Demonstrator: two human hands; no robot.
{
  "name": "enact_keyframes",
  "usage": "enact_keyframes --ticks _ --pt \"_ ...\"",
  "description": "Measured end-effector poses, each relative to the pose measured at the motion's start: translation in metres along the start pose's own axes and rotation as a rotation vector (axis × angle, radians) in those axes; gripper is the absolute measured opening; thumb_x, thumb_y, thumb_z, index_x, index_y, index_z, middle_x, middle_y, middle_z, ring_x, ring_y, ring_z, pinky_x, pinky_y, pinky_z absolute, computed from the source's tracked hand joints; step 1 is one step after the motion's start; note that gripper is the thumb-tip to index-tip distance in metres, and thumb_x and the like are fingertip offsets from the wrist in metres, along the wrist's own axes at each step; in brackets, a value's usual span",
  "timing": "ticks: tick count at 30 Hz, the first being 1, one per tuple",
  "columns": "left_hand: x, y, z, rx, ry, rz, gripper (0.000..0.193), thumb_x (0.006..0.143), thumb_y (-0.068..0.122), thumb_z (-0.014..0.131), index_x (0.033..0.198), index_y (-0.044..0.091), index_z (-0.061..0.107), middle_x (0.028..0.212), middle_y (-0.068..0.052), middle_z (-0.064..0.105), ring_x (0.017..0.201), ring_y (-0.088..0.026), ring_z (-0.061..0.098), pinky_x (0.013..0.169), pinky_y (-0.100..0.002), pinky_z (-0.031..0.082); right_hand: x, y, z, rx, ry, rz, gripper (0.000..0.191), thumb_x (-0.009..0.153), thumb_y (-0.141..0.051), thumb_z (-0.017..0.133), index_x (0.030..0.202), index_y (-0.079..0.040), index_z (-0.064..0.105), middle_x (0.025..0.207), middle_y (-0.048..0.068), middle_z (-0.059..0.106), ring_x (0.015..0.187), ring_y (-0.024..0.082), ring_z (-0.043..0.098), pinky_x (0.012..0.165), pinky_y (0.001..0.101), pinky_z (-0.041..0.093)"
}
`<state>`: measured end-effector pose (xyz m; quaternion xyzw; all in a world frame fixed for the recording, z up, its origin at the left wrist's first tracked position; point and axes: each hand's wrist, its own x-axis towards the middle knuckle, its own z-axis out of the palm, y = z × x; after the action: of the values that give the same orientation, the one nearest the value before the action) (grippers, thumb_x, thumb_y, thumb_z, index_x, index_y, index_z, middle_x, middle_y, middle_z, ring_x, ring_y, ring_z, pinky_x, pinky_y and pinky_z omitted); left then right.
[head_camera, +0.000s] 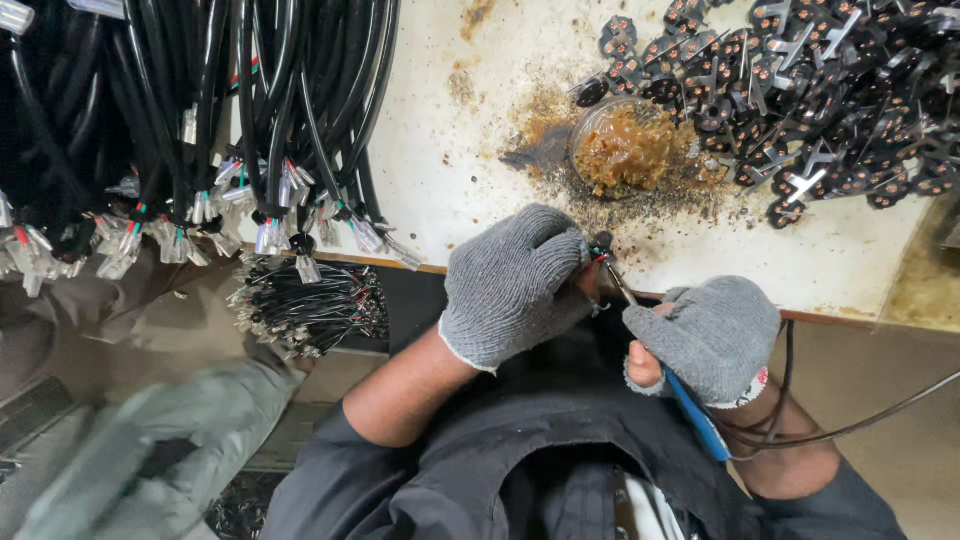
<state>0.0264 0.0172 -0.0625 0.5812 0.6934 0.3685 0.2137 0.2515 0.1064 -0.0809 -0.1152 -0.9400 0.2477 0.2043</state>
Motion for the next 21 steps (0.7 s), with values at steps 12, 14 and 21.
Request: enact_keyframes --ticks 12,14,21 --pt "0.000 0.001 0.002 0.035 0.004 0.021 0.020 0.081 0.019 0.080 0.085 0.013 0.061 0.091 -0.007 0.061 0.079 -0.030 0.064 0.065 -0.042 0.050 -0.011 0.001 0.005 -0.083 -0.043 0.018 0.020 0.072 -0.032 0.075 0.087 -0.020 0.079 0.062 0.002 0.065 0.052 0.027 0.059 0.047 0.0439 0.043" --pt "0.000 0.001 0.003 0.041 0.001 0.023 0.019 0.082 0.019 0.080 0.086 0.013 0.062 0.091 -0.006 0.061 0.080 -0.029 0.065 0.066 -0.042 0.051 -0.010 0.000 0.004 -0.053 -0.023 -0.005 0.019 0.076 -0.032 0.075 0.088 -0.019 0.079 0.065 0.001 0.066 0.054 0.025 0.060 0.049 0.0428 0.043" --pt "0.000 0.000 -0.002 0.039 0.003 0.003 0.022 0.074 0.019 0.079 0.085 0.014 0.061 0.093 -0.006 0.063 0.080 -0.029 0.065 0.066 -0.041 0.051 -0.001 -0.007 -0.005 0.050 0.085 0.162 0.018 0.087 -0.027 0.070 0.094 -0.011 0.076 0.073 0.005 0.062 0.066 0.029 0.062 0.063 0.0437 0.048"
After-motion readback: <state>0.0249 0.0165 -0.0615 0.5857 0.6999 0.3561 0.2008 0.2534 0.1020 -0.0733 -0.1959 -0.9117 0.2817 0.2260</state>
